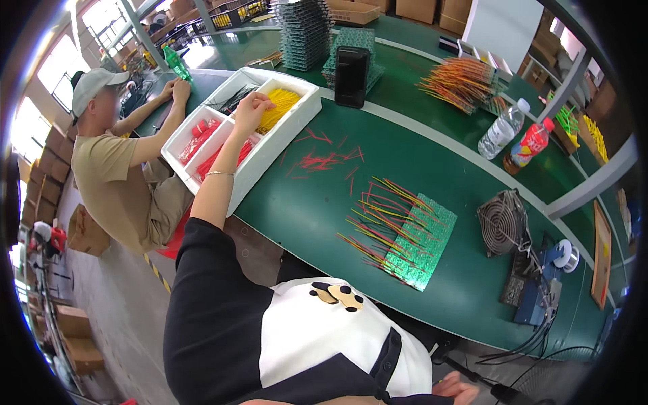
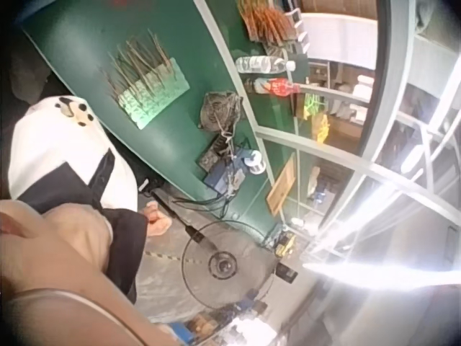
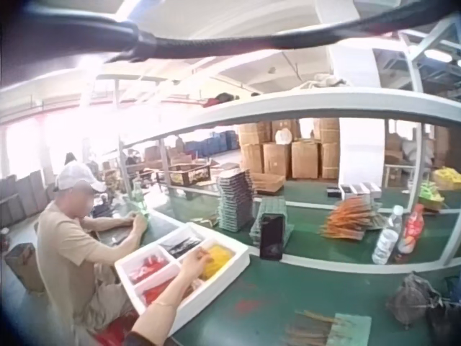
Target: The person takes wires from a tray by hand, arranges them onto a circuit board, and solders them to the board using a soldering tool.
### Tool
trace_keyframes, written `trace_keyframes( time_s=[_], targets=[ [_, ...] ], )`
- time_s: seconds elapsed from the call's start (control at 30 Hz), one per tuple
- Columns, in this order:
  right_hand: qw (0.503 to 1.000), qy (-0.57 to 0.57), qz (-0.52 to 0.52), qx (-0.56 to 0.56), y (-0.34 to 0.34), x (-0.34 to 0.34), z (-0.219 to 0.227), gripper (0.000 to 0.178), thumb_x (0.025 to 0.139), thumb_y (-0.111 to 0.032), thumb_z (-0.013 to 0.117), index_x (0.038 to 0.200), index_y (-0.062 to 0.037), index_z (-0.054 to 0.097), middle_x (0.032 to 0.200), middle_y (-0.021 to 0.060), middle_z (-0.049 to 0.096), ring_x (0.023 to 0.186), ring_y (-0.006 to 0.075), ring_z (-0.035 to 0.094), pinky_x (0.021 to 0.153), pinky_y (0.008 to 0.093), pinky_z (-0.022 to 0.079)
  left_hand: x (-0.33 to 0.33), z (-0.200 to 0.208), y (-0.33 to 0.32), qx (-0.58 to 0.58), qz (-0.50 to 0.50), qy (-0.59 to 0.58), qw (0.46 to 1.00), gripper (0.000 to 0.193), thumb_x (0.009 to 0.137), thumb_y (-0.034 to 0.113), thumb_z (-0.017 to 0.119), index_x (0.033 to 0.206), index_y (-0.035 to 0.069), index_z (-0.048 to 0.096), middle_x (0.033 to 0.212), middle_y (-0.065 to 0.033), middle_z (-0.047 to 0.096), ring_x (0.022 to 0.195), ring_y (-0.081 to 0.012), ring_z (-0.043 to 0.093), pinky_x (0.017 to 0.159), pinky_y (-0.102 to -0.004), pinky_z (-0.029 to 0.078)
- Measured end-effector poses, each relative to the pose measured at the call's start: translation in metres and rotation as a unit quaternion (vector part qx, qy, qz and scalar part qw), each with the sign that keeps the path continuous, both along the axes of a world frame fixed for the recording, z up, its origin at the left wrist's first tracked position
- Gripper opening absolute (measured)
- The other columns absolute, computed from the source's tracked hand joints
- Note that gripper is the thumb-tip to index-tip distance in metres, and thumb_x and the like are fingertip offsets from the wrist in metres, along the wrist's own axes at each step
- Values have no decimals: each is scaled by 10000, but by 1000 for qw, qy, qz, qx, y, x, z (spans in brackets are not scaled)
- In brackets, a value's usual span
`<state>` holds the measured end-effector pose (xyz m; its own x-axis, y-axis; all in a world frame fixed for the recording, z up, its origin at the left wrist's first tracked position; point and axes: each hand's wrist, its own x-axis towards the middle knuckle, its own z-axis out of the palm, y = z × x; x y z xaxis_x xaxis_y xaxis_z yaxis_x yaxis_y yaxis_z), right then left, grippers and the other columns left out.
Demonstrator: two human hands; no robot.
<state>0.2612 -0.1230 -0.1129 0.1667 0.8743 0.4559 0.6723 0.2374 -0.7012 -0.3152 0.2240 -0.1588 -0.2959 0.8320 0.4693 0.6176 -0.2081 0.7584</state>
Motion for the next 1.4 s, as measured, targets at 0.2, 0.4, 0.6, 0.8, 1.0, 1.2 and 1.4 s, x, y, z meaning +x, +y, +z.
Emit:
trace_keyframes(
  time_s=[0.2,0.4,0.6,0.8,1.0,1.2,1.4],
  targets=[
    [997,7,-74,30,-1,-11,-11,210,782,-64,506,579,-40,455,512,27,326,517,170,415,523,302,365,-2,-1,-2,2,-50,-111,993,202,843,26,517,1000,-88,573,858,-157,674,733,-152,647,690,-246,509],
    [992,15,-113,59,15,-21,-19,221,796,-50,489,584,-35,428,515,29,302,520,166,401,520,298,358,-13,-8,10,-8,-50,-191,980,156,858,69,535,941,-59,566,787,-137,665,682,-137,628,644,-251,496],
    [978,35,-184,94,16,-36,-33,232,809,-36,472,589,-29,400,519,31,277,523,162,387,518,294,351,-4,-9,8,-34,108,42,993,240,811,168,589,945,-27,550,760,-189,642,754,-272,633,705,-365,482],
    [957,67,-256,122,8,-54,-41,244,823,-23,455,593,-23,373,522,33,253,526,158,373,516,290,345,3,3,0,-111,45,256,959,210,730,222,670,819,32,658,785,-181,623,782,-304,611,726,-374,467],
    [912,370,3,177,50,-68,-35,284,842,-72,450,577,-39,351,537,6,273,515,148,373,501,323,361,2,1,1,-81,73,195,975,171,702,204,677,757,44,703,748,-199,641,720,-318,634,711,-393,489],
    [922,84,219,308,94,-83,28,333,864,-341,566,645,-90,553,467,-26,338,461,136,376,505,284,411,-2,-9,14,-36,98,246,964,228,862,210,518,902,-10,564,854,-215,624,852,-373,594,757,-451,453],
    [837,40,451,307,100,-70,77,240,867,-348,526,703,-175,556,444,-88,313,429,61,307,518,221,361,16,11,0,-111,105,306,940,224,913,226,425,967,11,459,867,-231,620,851,-397,593,732,-471,450]
  ],
)
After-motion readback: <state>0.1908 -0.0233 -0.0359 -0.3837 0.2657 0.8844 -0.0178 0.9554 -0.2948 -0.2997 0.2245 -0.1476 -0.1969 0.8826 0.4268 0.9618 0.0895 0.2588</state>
